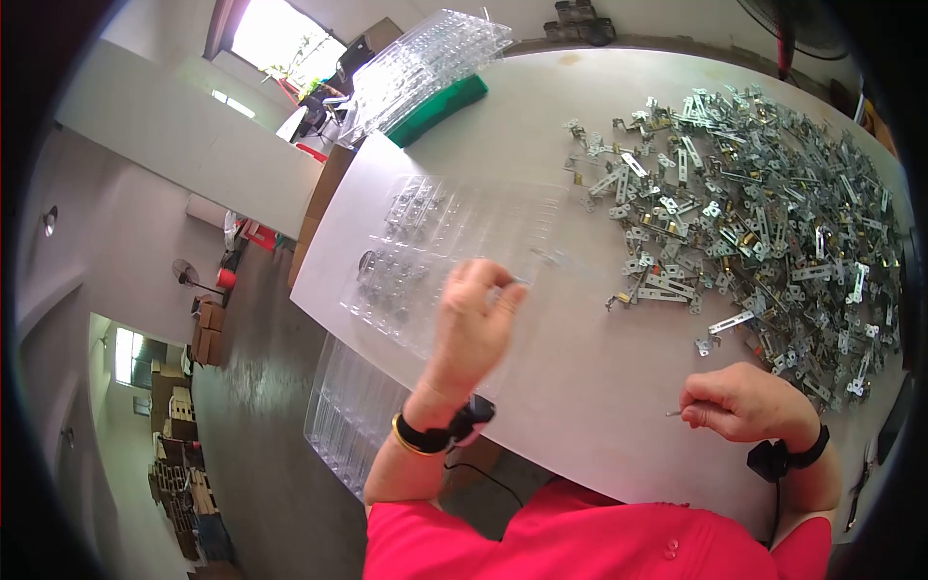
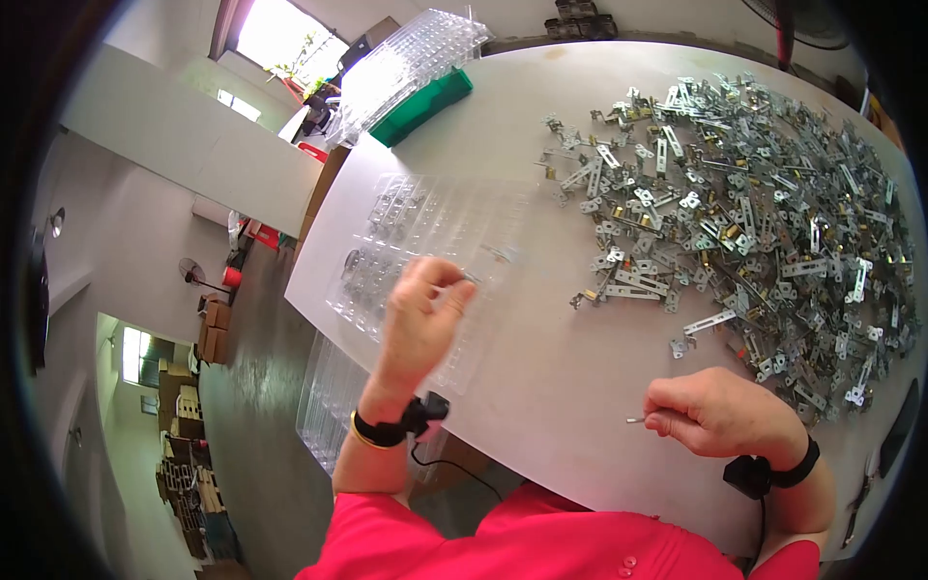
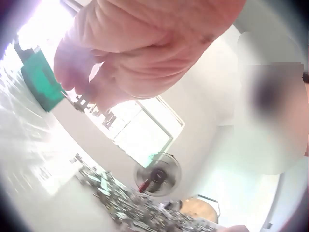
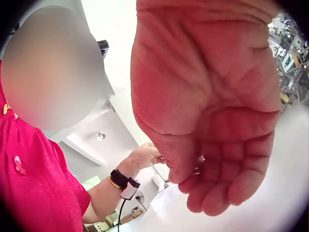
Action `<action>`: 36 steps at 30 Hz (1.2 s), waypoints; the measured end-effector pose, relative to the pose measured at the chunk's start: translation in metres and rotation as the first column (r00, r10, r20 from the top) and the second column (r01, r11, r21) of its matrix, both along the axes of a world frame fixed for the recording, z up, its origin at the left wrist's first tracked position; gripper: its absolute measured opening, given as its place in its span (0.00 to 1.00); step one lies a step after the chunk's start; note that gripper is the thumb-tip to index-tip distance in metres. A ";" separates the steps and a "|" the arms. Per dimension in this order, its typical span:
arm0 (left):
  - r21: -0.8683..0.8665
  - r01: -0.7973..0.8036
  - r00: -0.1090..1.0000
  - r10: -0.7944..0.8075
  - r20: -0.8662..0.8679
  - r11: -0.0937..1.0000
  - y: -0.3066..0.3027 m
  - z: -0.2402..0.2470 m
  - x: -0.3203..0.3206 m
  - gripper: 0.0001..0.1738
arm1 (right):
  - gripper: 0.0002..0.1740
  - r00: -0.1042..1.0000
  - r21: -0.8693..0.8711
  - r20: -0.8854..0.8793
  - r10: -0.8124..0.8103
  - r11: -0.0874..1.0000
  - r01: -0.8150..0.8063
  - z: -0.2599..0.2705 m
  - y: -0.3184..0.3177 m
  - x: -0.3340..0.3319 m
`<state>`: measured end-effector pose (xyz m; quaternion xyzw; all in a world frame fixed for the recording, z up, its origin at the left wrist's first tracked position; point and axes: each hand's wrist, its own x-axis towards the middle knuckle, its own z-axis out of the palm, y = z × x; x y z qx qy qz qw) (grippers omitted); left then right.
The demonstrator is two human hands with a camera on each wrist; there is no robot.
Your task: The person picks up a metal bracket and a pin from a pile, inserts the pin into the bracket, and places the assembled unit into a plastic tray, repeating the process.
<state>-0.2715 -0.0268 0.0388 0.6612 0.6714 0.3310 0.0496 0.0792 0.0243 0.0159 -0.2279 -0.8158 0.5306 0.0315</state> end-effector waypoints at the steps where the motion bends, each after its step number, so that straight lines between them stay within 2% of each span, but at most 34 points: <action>1: 0.032 -0.091 0.996 0.091 -0.001 0.995 0.004 -0.001 -0.020 0.07 | 0.07 0.998 -0.017 0.052 0.043 0.999 -0.043 -0.001 0.002 -0.001; 3: 0.032 -0.229 0.971 0.225 0.084 0.973 0.011 -0.010 -0.069 0.08 | 0.07 0.993 0.001 0.090 0.075 0.997 -0.076 -0.010 0.004 -0.003; 5: 0.017 -0.306 0.923 0.292 0.249 0.952 0.015 -0.009 -0.110 0.09 | 0.09 0.985 0.006 0.143 0.101 0.995 -0.103 -0.019 0.007 -0.004; 6: 0.024 -0.305 0.924 0.289 0.251 0.952 0.017 -0.007 -0.128 0.09 | 0.09 0.985 0.013 0.144 0.099 0.995 -0.102 -0.019 0.010 -0.006; 8: 0.007 -0.417 0.879 0.402 0.256 0.909 0.021 -0.004 -0.161 0.09 | 0.10 0.976 -0.079 0.178 0.125 0.990 -0.113 -0.019 0.016 -0.009; 12: -0.030 -0.479 0.841 0.469 0.270 0.877 0.039 -0.004 -0.201 0.10 | 0.10 0.962 -0.113 0.230 0.149 0.986 -0.126 -0.018 0.023 -0.015; 15: -0.080 -0.455 0.854 0.460 0.243 0.887 0.059 -0.017 -0.214 0.12 | 0.11 0.956 -0.098 0.259 0.141 0.988 -0.119 -0.016 0.025 -0.020; 17: -0.168 -0.428 0.870 0.455 0.189 0.888 0.075 -0.031 -0.212 0.12 | 0.12 0.946 -0.225 0.319 0.064 0.974 0.010 -0.014 0.025 -0.023; 18: -0.166 -0.426 0.870 0.453 0.193 0.889 0.081 -0.036 -0.210 0.12 | 0.12 0.945 -0.221 0.322 0.062 0.975 0.012 -0.017 0.026 -0.022; 20: -0.165 -0.443 0.888 0.457 0.058 0.881 0.094 -0.043 -0.206 0.10 | 0.13 0.963 -0.351 0.269 0.025 0.933 0.074 -0.028 0.026 -0.017; 31: -0.184 -0.487 0.873 0.470 -0.130 0.854 0.120 -0.068 -0.211 0.14 | 0.13 0.965 -0.380 0.260 -0.014 0.918 0.116 -0.025 0.024 -0.017; 33: -0.275 -0.505 0.863 0.483 -0.146 0.818 0.121 -0.067 -0.208 0.15 | 0.13 0.964 -0.366 0.267 -0.007 0.924 0.108 -0.023 0.025 -0.018; 36: -0.275 -0.514 0.856 0.462 -0.233 0.813 0.123 -0.071 -0.207 0.16 | 0.14 0.963 -0.365 0.270 -0.003 0.925 0.105 -0.022 0.025 -0.018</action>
